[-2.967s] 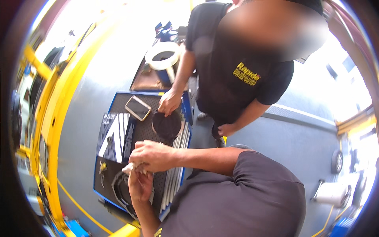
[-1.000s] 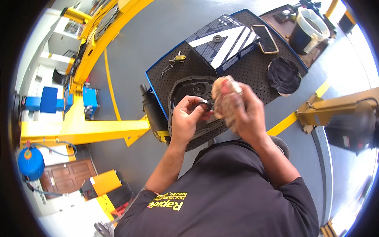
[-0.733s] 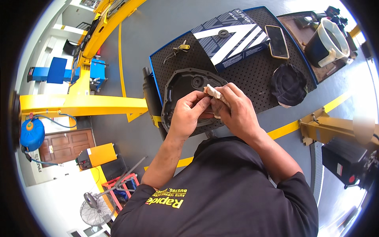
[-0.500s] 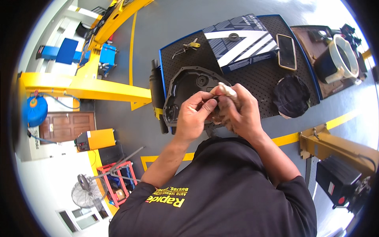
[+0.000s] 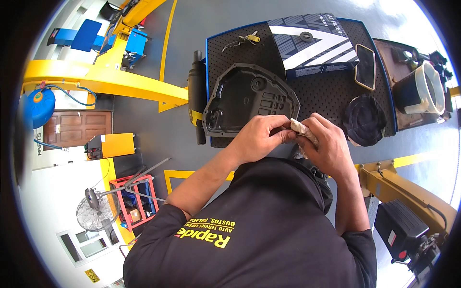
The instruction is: The person retrieves a small metal ring and wipes it with a cloth, then places it into a black plastic housing. They open a box, remove a yellow plastic bag, and take out a silver metal part. The person wipes the metal part and positions it under a lifted vehicle.
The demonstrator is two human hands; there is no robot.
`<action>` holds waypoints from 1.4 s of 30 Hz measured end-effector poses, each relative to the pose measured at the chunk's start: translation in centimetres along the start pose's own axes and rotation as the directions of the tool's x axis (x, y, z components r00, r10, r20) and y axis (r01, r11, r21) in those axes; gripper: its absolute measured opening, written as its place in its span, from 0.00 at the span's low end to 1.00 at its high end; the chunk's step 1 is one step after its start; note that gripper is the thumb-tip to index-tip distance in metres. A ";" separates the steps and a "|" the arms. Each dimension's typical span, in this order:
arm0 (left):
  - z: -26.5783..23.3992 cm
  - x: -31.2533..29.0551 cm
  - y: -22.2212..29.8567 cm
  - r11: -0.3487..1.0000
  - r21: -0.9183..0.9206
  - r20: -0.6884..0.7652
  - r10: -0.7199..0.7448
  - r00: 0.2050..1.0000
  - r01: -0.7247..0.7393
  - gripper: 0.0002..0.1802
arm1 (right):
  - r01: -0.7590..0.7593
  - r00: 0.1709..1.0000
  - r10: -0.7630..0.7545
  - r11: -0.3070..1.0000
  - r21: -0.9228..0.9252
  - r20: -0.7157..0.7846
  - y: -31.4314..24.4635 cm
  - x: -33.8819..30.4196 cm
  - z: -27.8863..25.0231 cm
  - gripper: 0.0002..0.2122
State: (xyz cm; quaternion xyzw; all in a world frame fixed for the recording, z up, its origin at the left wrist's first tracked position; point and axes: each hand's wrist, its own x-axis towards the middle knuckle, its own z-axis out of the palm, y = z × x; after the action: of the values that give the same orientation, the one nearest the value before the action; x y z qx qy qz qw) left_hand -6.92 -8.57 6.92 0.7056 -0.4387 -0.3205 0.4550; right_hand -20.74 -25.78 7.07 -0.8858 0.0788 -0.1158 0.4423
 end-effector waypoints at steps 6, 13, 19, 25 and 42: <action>1.4 -0.5 -0.5 0.834 -0.552 -0.198 -0.122 0.973 -0.008 0.12 | -0.099 0.921 0.280 0.842 0.530 -0.272 -2.3 0.3 3.9 0.08; -1.5 -1.5 -1.7 0.873 -0.473 -0.049 -0.156 0.987 0.115 0.12 | -0.077 0.985 0.101 0.983 0.166 -0.142 -2.0 1.8 3.4 0.09; -3.3 -1.4 -0.8 0.890 -0.448 -0.057 -0.125 0.991 0.087 0.11 | -0.089 0.984 0.129 0.954 0.285 -0.124 -3.5 2.4 3.1 0.11; -0.7 -1.2 -2.4 0.716 -0.698 -0.186 -0.191 0.964 0.007 0.13 | -0.160 0.903 0.345 0.824 0.544 -0.257 -4.5 2.3 6.6 0.09; -2.3 0.0 0.6 0.979 -0.201 -0.193 -0.084 0.977 0.045 0.18 | -0.090 0.932 0.098 0.995 0.041 -0.350 -3.5 3.0 4.2 0.11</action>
State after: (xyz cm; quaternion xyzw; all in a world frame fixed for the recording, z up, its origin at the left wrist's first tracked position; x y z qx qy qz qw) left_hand -5.19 -7.93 8.38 0.7002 -0.3337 -0.3038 0.5532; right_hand -16.61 -21.22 7.87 -0.8408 0.1975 -0.2517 0.4367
